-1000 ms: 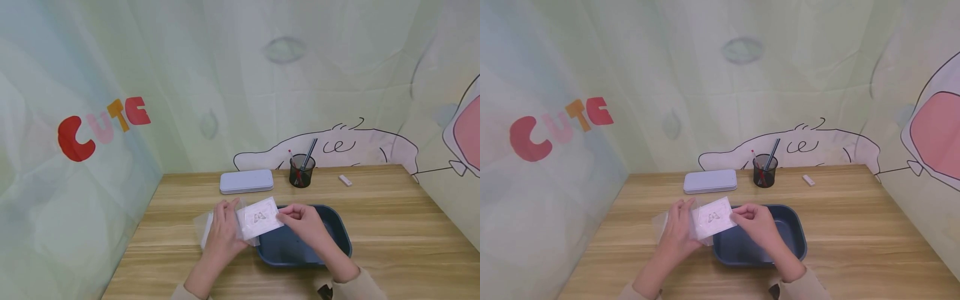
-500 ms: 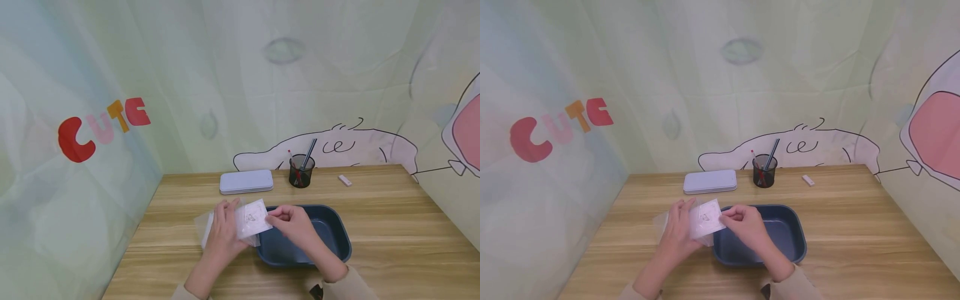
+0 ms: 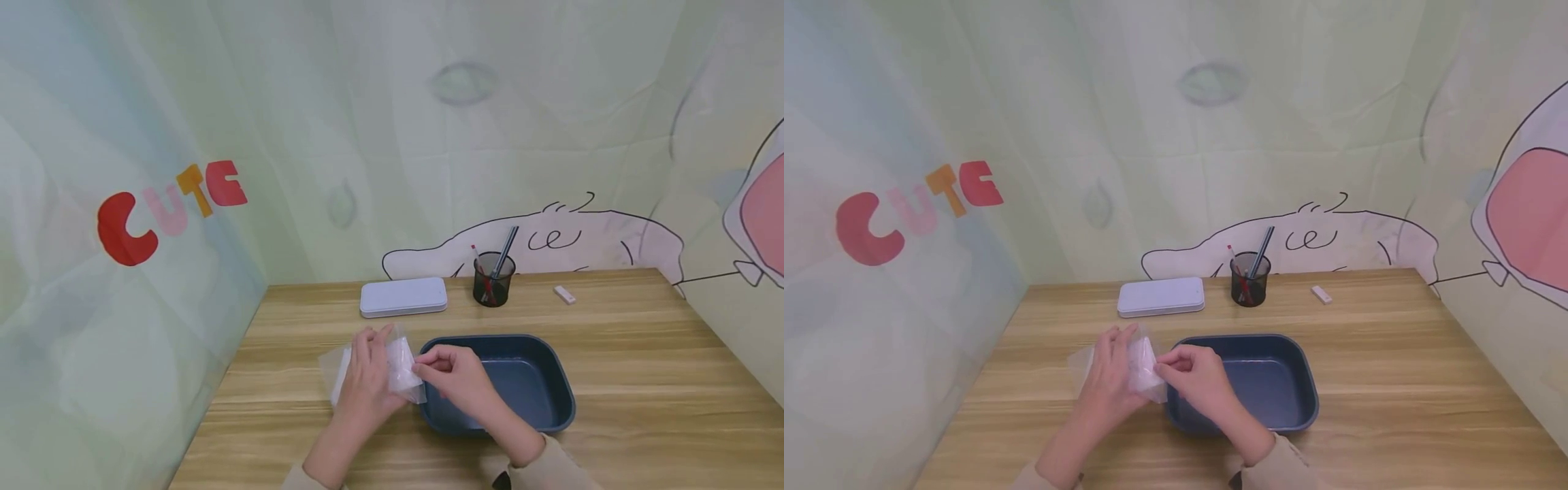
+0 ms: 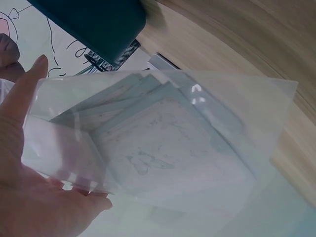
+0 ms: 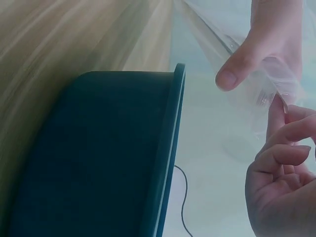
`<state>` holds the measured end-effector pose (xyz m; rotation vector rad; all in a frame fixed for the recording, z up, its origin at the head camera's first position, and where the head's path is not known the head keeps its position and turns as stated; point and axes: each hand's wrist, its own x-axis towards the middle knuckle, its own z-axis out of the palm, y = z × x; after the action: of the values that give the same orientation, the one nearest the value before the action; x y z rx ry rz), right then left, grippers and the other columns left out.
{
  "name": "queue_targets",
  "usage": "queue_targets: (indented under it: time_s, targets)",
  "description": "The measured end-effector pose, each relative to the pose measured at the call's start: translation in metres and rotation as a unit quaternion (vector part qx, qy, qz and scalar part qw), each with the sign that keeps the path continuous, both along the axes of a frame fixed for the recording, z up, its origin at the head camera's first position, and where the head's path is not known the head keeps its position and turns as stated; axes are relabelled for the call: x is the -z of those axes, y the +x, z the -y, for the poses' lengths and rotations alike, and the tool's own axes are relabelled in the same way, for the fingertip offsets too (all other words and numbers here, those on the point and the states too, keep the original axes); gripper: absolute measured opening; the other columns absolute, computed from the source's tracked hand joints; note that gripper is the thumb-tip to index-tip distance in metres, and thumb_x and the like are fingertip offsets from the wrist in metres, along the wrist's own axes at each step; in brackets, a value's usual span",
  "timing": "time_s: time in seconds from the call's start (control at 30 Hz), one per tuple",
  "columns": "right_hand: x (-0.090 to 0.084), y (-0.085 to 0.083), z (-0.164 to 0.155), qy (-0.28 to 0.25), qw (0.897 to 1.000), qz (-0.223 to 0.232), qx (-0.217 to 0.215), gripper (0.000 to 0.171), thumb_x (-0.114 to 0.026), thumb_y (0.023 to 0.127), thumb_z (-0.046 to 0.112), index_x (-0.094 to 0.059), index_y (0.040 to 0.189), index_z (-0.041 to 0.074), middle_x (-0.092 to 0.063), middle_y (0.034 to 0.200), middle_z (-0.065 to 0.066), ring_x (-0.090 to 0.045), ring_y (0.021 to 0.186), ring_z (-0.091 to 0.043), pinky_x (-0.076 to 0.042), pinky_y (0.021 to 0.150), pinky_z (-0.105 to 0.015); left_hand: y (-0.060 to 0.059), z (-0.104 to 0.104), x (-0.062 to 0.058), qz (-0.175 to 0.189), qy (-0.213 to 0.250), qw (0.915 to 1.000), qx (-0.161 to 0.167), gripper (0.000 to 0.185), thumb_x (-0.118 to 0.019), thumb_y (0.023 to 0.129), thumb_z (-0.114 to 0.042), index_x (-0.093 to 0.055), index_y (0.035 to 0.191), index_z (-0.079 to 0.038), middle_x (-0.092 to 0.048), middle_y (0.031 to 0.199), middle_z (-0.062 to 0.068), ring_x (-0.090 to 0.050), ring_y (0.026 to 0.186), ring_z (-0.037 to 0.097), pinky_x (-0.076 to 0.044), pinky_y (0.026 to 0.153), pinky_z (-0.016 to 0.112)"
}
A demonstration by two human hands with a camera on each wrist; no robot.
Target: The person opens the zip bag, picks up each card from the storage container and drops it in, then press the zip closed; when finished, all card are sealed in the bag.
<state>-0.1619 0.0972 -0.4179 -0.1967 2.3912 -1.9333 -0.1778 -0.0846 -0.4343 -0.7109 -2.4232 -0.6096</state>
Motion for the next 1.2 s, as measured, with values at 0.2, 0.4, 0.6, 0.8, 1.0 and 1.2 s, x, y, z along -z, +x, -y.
queue_targets:
  time_s: [0.2,0.4,0.6,0.8,1.0,1.2]
  targets:
    - [0.003,-0.001,0.003,0.036,0.998,-0.045,-0.006,0.012,-0.074,0.085,0.020,-0.076,0.092,0.011,-0.068,0.074,0.000,-0.052,0.052,-0.012,-0.045,0.044,-0.024,-0.001,0.000,0.001,-0.018,0.005,0.9998,0.005,0.112,-0.094,0.037,-0.024,-0.042,0.133,0.002,-0.041,0.113,0.018,-0.044,0.104,0.032,-0.046,0.093,0.041]
    - [0.004,-0.001,0.004,0.089,0.991,-0.095,-0.002,0.012,-0.072,0.086,0.024,-0.077,0.094,0.016,-0.065,0.075,0.008,-0.048,0.056,-0.010,-0.041,0.047,-0.022,-0.001,-0.002,0.000,-0.011,0.005,0.9999,0.005,0.112,-0.094,0.040,-0.025,-0.040,0.134,0.001,-0.041,0.116,0.019,-0.044,0.106,0.033,-0.047,0.094,0.042]
    - [-0.001,0.010,-0.005,0.085,0.990,-0.105,0.038,0.036,-0.072,0.084,0.039,-0.067,0.117,0.024,-0.064,0.098,0.007,-0.053,0.071,-0.015,-0.046,0.057,-0.028,0.006,-0.005,-0.010,-0.063,0.048,0.9963,-0.034,0.111,-0.095,0.039,-0.024,-0.042,0.134,0.000,-0.041,0.116,0.020,-0.044,0.114,0.038,-0.049,0.092,0.047]
    - [-0.014,0.028,-0.007,0.087,0.990,-0.111,-0.015,0.067,-0.077,0.078,0.046,-0.046,0.136,0.032,-0.056,0.119,0.008,-0.053,0.101,-0.013,-0.050,0.076,-0.035,0.017,-0.017,-0.039,-0.119,0.101,0.9877,0.013,0.103,-0.089,0.061,-0.038,-0.037,0.140,0.001,-0.038,0.121,0.022,-0.035,0.129,0.042,-0.045,0.096,0.051]
    - [-0.025,0.037,-0.007,0.057,0.988,-0.144,0.015,0.057,-0.077,0.080,0.039,-0.053,0.130,0.031,-0.061,0.111,0.011,-0.057,0.102,-0.015,-0.050,0.079,-0.035,0.022,-0.029,-0.050,-0.133,0.106,0.9844,0.046,0.085,-0.070,0.082,-0.049,-0.037,0.140,0.003,-0.037,0.123,0.023,-0.034,0.129,0.043,-0.042,0.099,0.052]
    - [-0.030,0.036,-0.019,0.000,0.985,-0.168,0.027,0.039,-0.071,0.087,0.023,-0.062,0.124,0.025,-0.066,0.111,0.009,-0.061,0.104,-0.014,-0.052,0.082,-0.032,0.024,-0.035,-0.051,-0.119,0.135,0.9823,0.055,0.110,-0.090,0.059,-0.032,-0.030,0.145,0.002,-0.033,0.131,0.024,-0.033,0.131,0.041,-0.042,0.101,0.046]
